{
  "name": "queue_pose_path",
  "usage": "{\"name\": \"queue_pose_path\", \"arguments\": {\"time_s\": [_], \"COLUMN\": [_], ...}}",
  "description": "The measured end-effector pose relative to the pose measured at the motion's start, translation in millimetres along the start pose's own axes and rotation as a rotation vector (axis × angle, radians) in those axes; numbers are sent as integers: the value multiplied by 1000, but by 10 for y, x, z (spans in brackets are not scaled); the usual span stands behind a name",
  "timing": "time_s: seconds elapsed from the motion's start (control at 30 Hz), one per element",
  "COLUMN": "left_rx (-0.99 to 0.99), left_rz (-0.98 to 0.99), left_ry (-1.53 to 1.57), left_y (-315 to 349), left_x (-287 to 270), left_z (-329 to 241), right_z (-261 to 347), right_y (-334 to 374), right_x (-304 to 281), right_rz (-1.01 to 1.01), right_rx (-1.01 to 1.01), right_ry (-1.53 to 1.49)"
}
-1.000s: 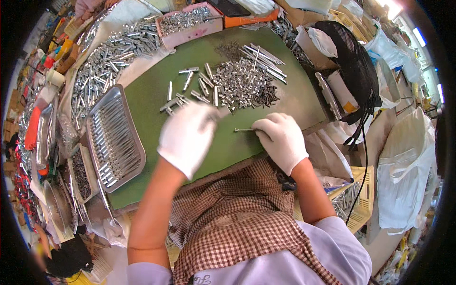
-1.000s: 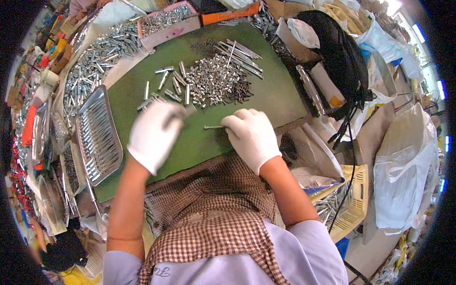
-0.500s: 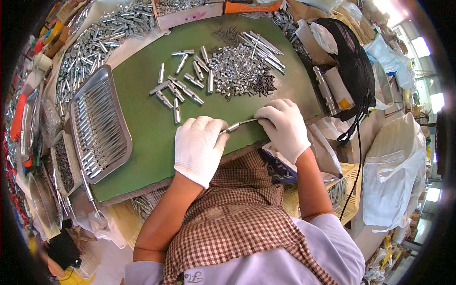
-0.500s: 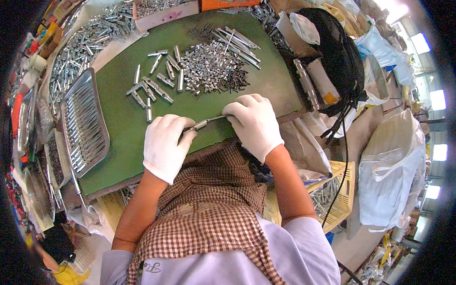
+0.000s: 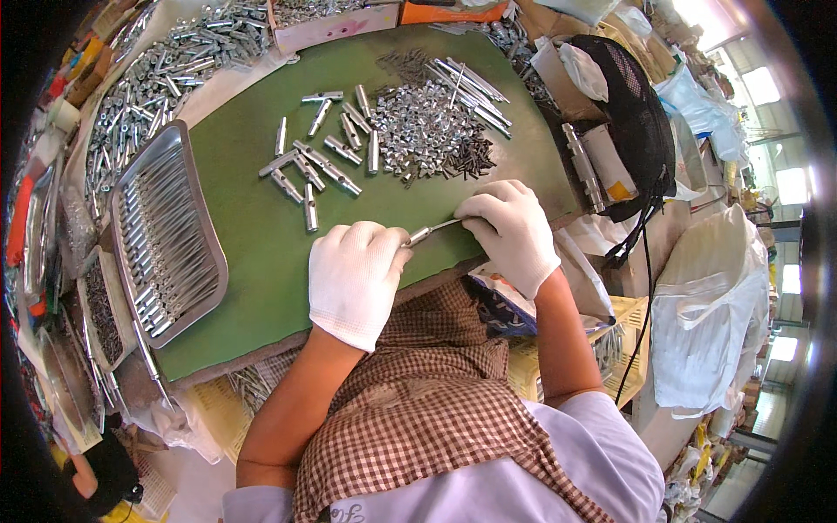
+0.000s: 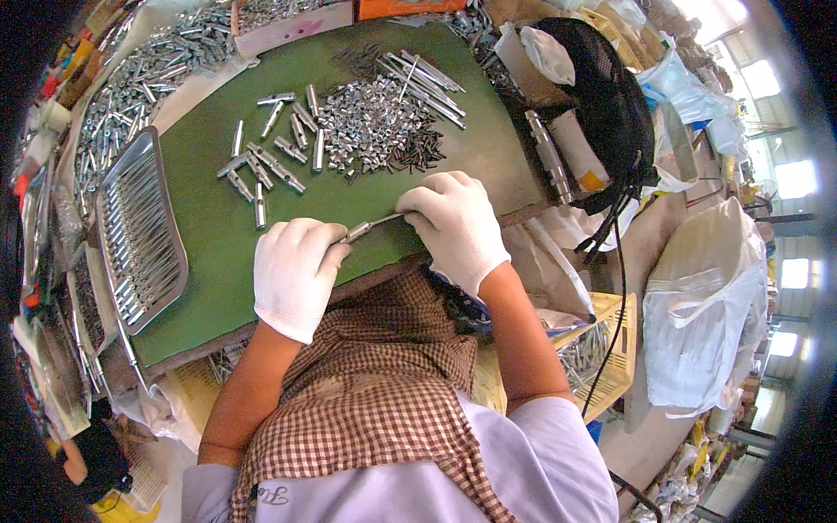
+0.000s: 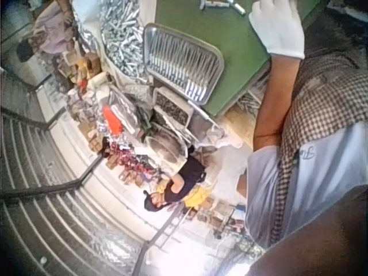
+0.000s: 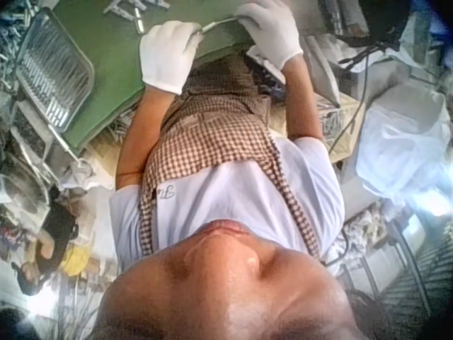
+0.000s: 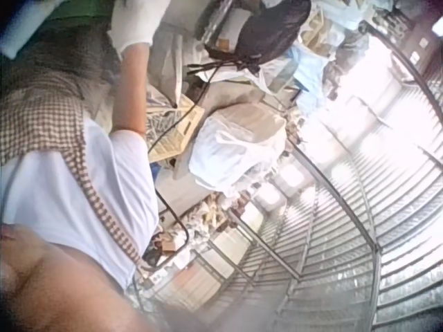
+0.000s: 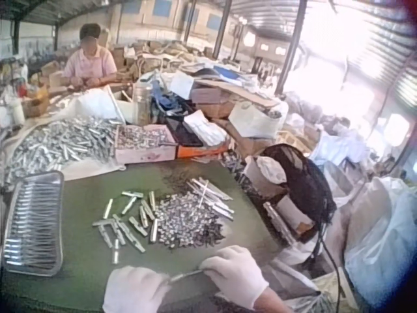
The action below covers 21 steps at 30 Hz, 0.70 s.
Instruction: Assembling small metal pins and components on a factory workbench.
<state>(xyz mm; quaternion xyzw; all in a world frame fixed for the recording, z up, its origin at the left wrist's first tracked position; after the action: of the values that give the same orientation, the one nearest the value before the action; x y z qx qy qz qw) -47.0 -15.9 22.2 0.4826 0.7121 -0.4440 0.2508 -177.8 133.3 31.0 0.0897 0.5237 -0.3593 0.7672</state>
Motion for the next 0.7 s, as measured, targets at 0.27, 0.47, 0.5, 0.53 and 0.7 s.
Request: {"name": "queue_pose_path", "arguments": {"time_s": [0.27, 0.47, 0.5, 0.53, 0.7], "left_rx": [22, 39, 39, 39, 44], "left_rz": [-5, -41, -34, -27, -32], "left_ry": [-10, -14, -11, -7, -14], "left_y": [6, 5, -2, -2, 8], "left_x": [-2, 3, -8, -13, -5], "left_z": [-18, -26, -29, -32, -32], "right_z": [30, -165, -196, -255, -352], "right_y": [-22, -5, -40, -66, -246], "right_x": [-15, -75, -131, -126, -173], "right_rz": [24, -209, -240, -230, -306], "right_rx": [-4, 130, 174, 256, 295], "right_ry": [26, -96, -70, -53, 30]}}
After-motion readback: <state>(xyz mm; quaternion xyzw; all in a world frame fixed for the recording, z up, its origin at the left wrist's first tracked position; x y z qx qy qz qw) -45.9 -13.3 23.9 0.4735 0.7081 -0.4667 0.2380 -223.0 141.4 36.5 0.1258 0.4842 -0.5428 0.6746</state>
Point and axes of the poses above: each hand's wrist, its own y-axis away from the middle knuckle, its own x-axis out of the palm, z = x × y, the point moved 5 cm from there along -y, towards the middle knuckle, and after that the axes turned 9 degrees about x, right-handed, at the moved point
